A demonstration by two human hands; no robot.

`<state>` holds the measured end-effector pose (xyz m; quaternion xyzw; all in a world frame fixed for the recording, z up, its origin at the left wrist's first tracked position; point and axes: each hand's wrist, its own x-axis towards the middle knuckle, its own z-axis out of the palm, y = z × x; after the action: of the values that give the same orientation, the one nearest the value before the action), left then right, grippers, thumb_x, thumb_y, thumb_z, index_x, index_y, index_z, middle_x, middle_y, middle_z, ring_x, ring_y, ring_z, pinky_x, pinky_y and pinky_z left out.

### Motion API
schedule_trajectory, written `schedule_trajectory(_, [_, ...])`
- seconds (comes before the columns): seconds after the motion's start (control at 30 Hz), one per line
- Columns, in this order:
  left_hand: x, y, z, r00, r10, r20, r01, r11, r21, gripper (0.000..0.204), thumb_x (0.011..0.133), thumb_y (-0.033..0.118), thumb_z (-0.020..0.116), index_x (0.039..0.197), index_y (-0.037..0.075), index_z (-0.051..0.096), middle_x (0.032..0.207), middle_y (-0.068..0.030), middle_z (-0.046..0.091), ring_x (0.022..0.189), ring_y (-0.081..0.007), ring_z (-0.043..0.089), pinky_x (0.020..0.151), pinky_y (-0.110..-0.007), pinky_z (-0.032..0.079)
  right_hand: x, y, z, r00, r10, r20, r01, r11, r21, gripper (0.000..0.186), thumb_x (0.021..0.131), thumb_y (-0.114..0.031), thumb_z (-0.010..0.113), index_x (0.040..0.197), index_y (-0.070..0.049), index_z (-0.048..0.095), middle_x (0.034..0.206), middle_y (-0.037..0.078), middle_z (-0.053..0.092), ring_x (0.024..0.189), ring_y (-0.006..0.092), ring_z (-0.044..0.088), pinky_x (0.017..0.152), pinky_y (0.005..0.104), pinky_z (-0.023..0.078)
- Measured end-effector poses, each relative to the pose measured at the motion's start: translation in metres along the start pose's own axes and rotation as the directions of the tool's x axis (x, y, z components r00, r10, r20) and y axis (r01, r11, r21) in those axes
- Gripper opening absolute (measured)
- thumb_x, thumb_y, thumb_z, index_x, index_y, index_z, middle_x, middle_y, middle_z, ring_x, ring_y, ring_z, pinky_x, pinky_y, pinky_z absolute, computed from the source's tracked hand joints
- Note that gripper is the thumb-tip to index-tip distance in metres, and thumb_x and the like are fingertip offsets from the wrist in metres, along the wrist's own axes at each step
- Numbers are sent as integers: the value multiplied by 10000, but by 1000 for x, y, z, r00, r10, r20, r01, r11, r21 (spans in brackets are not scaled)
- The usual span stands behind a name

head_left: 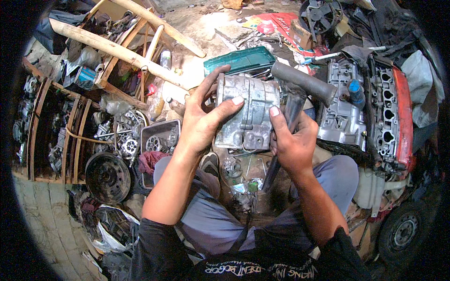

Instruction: The person sits on the floor and uses a hammer to repeatedly strike a metal engine block component. They rotate the part to hit different sides and edges, occasionally inspecting the surface between strikes.

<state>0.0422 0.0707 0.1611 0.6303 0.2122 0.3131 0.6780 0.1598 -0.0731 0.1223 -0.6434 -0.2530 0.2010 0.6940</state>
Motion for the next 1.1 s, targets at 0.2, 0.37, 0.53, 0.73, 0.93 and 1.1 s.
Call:
schedule_trajectory(0.2, [-3,1,-1,994,105,-34,-101,988,117,728,764,135,829,1426,28,545,1279,-159,638,1146,-209,627,1014,-350,489,1,1,2,998,-69,-2,69,997,-35,170,942,-141,717,919,27,707,694,4,656,612,61,544,554,289,456])
schedule_trajectory(0.37, [-3,3,1,988,141,-56,-133,983,129,745,746,169,846,1416,22,554,1277,-162,640,1144,-215,633,1023,-357,484,1,4,3,996,-90,7,90,995,-48,173,944,-146,719,928,25,712,701,9,661,618,67,549,561,291,459])
schedule_trajectory(0.53, [-2,3,-4,987,156,-41,-146,973,181,738,747,173,842,1410,15,557,1278,-162,641,1136,-222,637,1033,-364,476,1,3,4,994,-110,17,111,993,-41,175,943,-147,720,919,26,712,710,19,668,636,73,559,585,296,469])
schedule_trajectory(0.73, [-1,4,-2,993,110,-34,-104,986,132,722,758,156,831,1411,18,556,1268,-167,646,1142,-222,630,1026,-358,477,1,5,3,995,-102,5,102,993,-50,180,938,-150,727,896,24,706,708,20,667,634,77,557,584,296,461])
schedule_trajectory(0.93, [-2,3,-1,994,-86,-69,85,996,-21,662,792,135,819,1390,23,559,1223,-169,660,1072,-221,653,963,-331,512,1,0,2,995,-96,-6,96,992,-81,208,937,-157,736,821,7,683,650,-1,613,594,75,513,540,306,419])
schedule_trajectory(1.1, [-3,6,8,975,-213,-70,211,977,-35,674,825,218,743,1440,41,530,1254,-151,655,1143,-230,626,996,-336,482,4,2,-1,997,-70,-20,69,996,-52,235,943,-159,733,776,-6,669,613,-11,582,562,73,489,511,307,403])
